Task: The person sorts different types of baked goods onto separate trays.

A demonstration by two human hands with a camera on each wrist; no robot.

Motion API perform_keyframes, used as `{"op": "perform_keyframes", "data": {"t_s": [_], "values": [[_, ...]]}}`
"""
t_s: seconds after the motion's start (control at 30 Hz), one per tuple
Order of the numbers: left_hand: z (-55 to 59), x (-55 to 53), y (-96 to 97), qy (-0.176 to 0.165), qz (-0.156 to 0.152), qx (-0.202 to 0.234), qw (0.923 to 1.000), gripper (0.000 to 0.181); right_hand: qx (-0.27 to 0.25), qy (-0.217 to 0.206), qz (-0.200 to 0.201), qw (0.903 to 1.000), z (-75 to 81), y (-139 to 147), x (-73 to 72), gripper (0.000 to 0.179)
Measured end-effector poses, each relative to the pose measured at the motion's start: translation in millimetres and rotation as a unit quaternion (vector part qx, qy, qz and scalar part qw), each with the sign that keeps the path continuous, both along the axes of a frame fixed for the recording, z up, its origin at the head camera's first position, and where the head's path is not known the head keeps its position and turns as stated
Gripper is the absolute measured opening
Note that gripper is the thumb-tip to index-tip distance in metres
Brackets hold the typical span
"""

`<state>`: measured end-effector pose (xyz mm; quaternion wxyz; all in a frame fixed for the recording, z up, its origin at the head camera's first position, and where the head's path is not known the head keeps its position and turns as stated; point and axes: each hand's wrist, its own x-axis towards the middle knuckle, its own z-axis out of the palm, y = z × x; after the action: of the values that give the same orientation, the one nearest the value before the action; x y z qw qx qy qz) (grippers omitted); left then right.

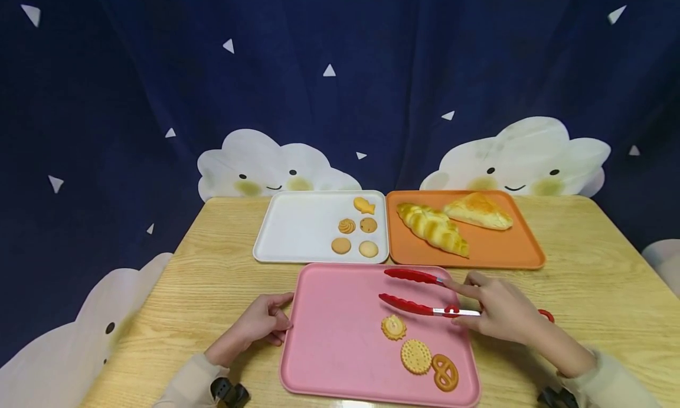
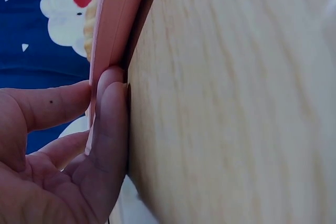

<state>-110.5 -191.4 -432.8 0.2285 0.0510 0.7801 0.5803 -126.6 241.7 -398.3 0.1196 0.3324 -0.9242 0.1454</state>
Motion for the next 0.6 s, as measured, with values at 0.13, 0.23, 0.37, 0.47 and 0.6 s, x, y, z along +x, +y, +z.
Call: {"op": "perform_keyframes", "data": {"t_s": [0.13,0.23,0.37,0.47,0.6], "values": [[-0.1,0.0,-0.6,0.000,0.000,-0.001,1.0000,0.063,-0.001,-0.018,0.021,0.9996,-0.5,1.0,4.8,0.054],[-0.8,-0.3,-0.8,0.000,0.001,-0.003,1.0000,0.062,0.001,-0.018,0.033,0.9993,0.0,1.0,5.9,0.054],[-0.9,-0.1,-0.9,0.001,0.001,-0.002,1.0000,0.062,0.016,-0.028,0.022,0.9992,1.0,0.1,4.8,0.053],[-0.8,0.0,-0.6,0.000,0.001,0.001,1.0000,0.063,0.026,-0.036,0.002,0.9990,1.2,-0.5,2.3,0.055],[-0.8,-0.2,-0.3,0.000,0.001,0.003,1.0000,0.064,0.018,-0.027,0.008,0.9994,3.5,0.1,-1.5,0.056]]}}
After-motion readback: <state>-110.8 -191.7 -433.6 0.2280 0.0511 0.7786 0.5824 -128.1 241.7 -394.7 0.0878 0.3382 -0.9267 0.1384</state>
